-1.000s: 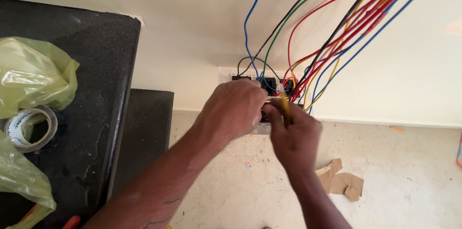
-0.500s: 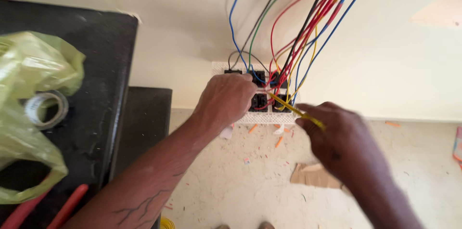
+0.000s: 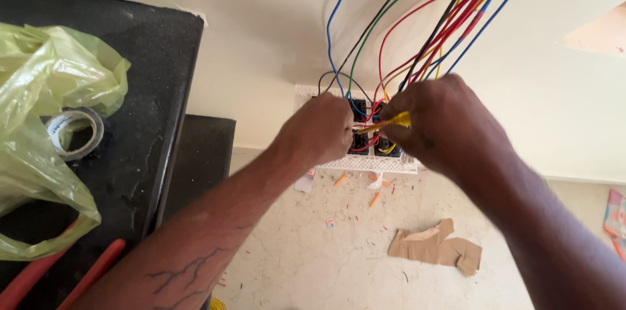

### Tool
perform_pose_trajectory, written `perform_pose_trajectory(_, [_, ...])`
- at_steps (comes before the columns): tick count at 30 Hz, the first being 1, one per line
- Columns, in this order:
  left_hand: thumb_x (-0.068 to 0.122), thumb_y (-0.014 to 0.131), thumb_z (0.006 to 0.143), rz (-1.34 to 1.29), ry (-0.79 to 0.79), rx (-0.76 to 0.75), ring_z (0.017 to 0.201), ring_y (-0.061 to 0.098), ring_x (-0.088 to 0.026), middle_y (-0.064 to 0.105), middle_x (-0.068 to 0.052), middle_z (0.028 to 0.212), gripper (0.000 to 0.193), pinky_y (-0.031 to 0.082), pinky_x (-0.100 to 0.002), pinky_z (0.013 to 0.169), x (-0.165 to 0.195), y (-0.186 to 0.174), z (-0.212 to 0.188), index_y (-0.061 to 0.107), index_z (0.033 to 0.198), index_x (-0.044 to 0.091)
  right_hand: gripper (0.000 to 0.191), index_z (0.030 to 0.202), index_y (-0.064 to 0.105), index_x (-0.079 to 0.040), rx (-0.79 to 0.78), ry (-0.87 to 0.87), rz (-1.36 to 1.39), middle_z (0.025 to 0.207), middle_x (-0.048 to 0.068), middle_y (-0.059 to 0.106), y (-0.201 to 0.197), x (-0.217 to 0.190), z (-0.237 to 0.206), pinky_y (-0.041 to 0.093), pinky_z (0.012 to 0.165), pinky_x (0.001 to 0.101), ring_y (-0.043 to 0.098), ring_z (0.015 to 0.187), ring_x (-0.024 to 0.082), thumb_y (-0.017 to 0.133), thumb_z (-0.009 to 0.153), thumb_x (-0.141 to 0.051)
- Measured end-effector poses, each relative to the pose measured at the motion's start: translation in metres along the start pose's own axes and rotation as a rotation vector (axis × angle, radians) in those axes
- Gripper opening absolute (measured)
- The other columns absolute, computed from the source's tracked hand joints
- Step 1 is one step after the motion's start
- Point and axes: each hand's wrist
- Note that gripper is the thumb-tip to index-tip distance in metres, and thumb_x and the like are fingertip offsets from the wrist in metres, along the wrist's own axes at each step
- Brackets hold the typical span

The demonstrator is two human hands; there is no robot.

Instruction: The person installs an electrical switch onto a wall-mounted panel by connecting multiple colored wires and securing them with a screwdriver and pliers.

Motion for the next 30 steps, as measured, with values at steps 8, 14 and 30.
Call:
perform_pose_trajectory(8, [0.007,0.073,0.075,0.105,0.008,0.085,0.073,0.072,-0.036,0.071,-0.021,0.077,0.005,0.059,-0.048,0.07,0.004,-0.004,-0.001,0.074,0.074,0.001,0.02,0.098,0.08,-0.01,-0.085,0.083,-0.092,0.086,0.009,0.08,-0.007,-0.008,0.01,0.063,0.073,0.0375,0.077,0.069,0.02,0.083,0.087,-0.026])
perform_pose_trajectory(14, [0.012,0.075,0.076,0.19,0.078,0.113,0.073,0.071,-0.034,0.069,-0.016,0.077,0.009,0.056,-0.048,0.067,0.004,-0.005,-0.002,0.073,0.076,0.003,0.02,0.098,0.08,-0.01,-0.105,0.094,-0.105,0.085,0.01,0.079,-0.004,-0.009,0.013,0.062,0.076,0.0382,0.077,0.072,0.022,0.083,0.085,-0.024])
perform_pose_trajectory(30, [0.006,0.071,0.078,0.248,0.108,0.171,0.082,0.073,-0.031,0.072,-0.014,0.086,0.003,0.058,-0.046,0.07,0.001,0.003,-0.002,0.072,0.08,0.004,0.021,0.082,0.078,-0.001,-0.253,0.058,-0.229,0.066,0.018,0.073,-0.003,-0.025,0.045,0.061,0.064,0.0435,0.073,0.06,0.028,0.076,0.087,-0.022])
Point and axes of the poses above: each hand's wrist, its own z-axis towards the middle knuckle, its own y-axis out of the palm, x = y × z
